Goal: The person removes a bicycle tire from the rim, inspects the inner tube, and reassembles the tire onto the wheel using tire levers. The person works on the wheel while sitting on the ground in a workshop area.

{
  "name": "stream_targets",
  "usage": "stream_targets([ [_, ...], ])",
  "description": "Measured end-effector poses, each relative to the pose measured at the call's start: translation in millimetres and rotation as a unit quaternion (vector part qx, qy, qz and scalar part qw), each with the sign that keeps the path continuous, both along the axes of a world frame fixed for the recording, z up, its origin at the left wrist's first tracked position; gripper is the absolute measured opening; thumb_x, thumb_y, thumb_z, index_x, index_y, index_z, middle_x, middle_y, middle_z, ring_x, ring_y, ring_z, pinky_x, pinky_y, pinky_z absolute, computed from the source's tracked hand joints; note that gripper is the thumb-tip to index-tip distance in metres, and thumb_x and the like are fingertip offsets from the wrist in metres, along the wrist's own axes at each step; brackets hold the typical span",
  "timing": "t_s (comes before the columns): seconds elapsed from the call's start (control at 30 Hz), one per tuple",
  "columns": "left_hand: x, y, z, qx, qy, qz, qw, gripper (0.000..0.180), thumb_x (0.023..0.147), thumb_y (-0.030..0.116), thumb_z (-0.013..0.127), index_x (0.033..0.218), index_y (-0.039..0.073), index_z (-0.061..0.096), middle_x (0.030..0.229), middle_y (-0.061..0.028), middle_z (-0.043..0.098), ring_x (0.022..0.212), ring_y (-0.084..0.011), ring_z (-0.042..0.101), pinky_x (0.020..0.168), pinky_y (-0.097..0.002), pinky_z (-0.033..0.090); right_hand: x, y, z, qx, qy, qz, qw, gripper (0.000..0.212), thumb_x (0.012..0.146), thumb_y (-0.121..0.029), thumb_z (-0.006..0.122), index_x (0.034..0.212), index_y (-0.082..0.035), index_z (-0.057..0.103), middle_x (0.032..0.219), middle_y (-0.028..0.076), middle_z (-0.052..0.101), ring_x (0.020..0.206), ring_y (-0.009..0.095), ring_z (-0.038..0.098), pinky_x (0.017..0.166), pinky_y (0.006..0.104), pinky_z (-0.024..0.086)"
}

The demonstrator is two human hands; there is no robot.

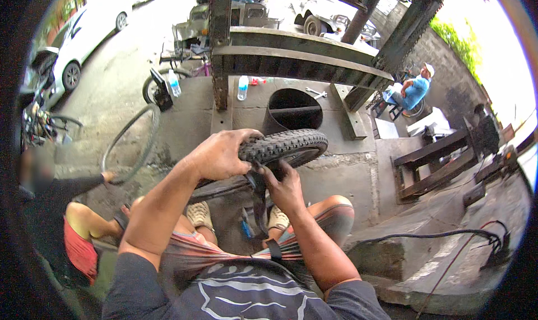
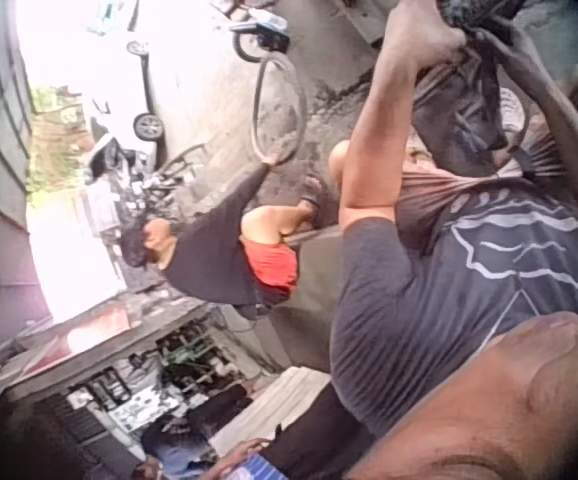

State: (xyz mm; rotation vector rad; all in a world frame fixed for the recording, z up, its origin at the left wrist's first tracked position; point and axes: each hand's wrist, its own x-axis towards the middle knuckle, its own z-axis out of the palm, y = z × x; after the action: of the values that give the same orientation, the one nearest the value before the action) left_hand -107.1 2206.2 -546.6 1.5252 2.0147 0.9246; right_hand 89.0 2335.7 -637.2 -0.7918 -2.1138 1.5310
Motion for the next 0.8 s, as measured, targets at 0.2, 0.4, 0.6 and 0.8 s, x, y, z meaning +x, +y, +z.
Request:
stream_targets([
  [0.2,-14.7,-15.5,8.7,-0.029,-0.052,0.023,0.998,0.075,0.076,0.014,0.081,0.148,0.002,0.069,0.132,-0.0266,0.078,0.124,-0.0378,0.076,0.114,-0.043,0.055,27.5,26.2,-52.3,-0.21,0.01,0.221,0.952,0.039,0.112,-0.028,0.077,0.135,0.003,0.074,0.106,0.002,0.076,0.103,0.013,0.065,0.094,0.0341,0.055],
  [0.4,-27.2,-31.9,13.8,-0.042,-0.124,0.003,0.991,0.083,0.077,0.012,0.083,0.157,0.003,0.061,0.143,-0.0224,0.075,0.131,-0.0353,0.072,0.12,-0.0414,0.052,15.3,45.3,42.9,0.152,-0.02,0.136,0.979,0.029,0.098,-0.018,0.086,0.118,0.002,0.077,0.108,0.015,0.079,0.104,0.033,0.076,0.094,0.0462,0.06],
  [0.6,15.7,-30.3,-2.6,0.154,0.25,0.032,0.955,0.086,0.077,0.044,0.098,0.154,0.019,0.068,0.173,-0.0213,0.048,0.161,-0.0479,0.042,0.135,-0.0628,0.032,1.3,55.0,51.0,0.257,-0.009,0.117,0.959,0.03,0.087,-0.015,0.086,0.112,0.001,0.079,0.11,0.025,0.076,0.111,0.047,0.074,0.098,0.0523,0.059],
  [0.8,63.4,-48.7,-70.6,0.106,0.433,0.216,0.869,0.068,0.077,0.061,0.098,0.126,0.019,0.078,0.18,-0.0198,0.035,0.167,-0.0573,0.023,0.132,-0.0806,0.016,-4.4,44.5,59.7,0.213,-0.007,0.097,0.972,0.027,0.09,-0.016,0.087,0.109,0.002,0.08,0.106,0.026,0.077,0.106,0.047,0.075,0.092,0.0519,0.059],
])
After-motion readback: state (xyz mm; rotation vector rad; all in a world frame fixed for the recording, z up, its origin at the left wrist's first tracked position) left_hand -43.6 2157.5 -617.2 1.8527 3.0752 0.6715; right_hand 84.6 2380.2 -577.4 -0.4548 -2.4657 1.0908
